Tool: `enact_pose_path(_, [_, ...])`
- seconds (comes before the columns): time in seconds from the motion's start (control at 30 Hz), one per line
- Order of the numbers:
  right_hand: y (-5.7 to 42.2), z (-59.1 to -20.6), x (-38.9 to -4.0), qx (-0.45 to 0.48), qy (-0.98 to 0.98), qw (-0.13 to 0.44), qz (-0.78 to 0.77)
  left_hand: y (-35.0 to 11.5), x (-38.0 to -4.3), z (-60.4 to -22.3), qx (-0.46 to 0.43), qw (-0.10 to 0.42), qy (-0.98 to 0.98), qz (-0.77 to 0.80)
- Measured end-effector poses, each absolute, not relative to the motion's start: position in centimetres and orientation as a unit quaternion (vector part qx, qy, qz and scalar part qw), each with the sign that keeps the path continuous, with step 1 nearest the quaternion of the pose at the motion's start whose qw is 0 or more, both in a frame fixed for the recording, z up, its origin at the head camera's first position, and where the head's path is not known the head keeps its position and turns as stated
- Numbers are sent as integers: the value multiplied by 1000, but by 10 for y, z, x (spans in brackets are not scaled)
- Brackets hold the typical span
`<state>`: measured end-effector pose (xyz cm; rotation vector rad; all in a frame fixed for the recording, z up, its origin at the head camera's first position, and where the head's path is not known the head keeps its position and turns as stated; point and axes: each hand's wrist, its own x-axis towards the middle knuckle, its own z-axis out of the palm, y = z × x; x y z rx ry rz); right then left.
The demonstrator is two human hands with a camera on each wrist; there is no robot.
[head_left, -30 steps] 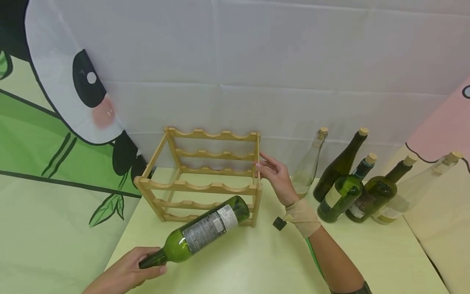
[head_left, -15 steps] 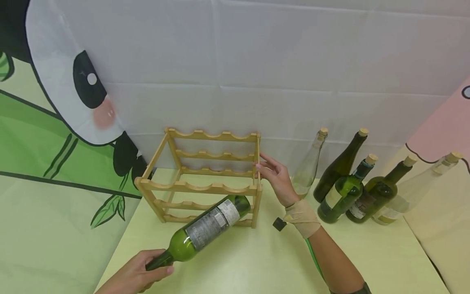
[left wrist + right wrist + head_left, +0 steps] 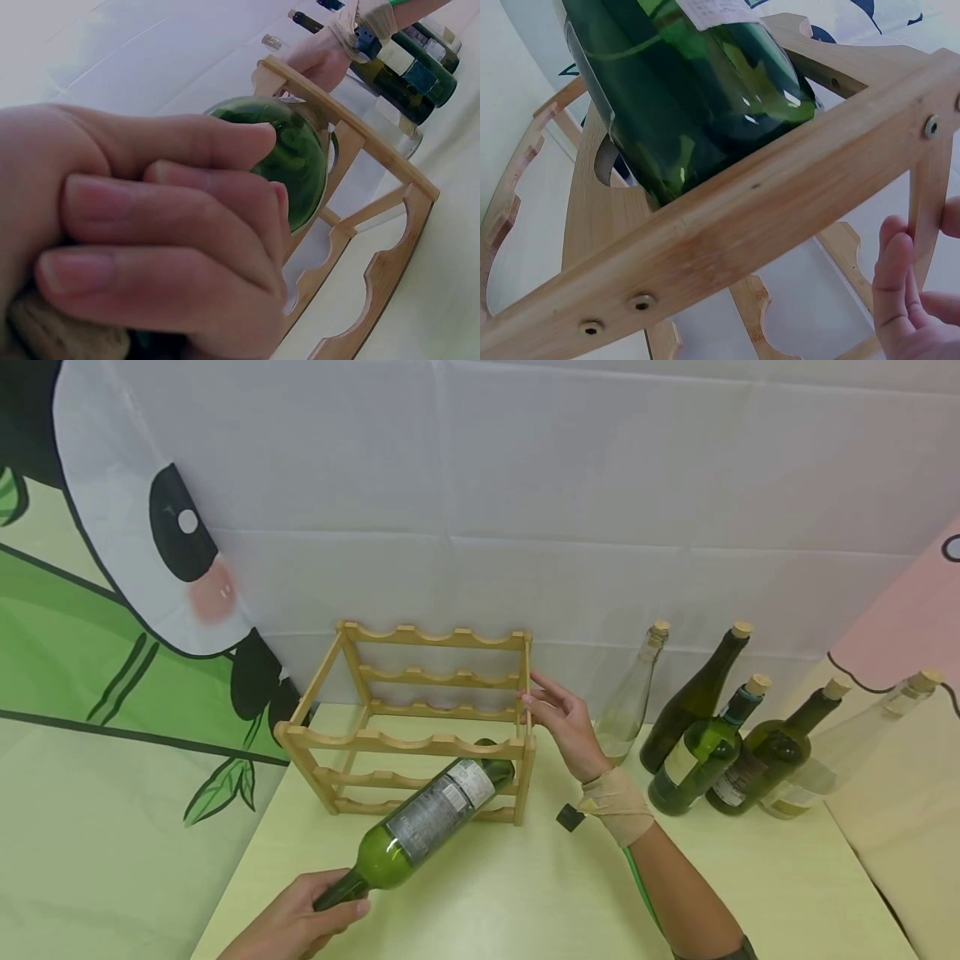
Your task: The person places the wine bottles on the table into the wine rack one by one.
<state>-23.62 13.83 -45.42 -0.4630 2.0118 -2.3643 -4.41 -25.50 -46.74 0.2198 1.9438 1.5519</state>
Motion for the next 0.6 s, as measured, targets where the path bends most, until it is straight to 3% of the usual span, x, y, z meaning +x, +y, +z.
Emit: enact_pose_path(0.6, [137,-456,-237,-146,636,0,-758,-221,-42,-482,59,298,700,647])
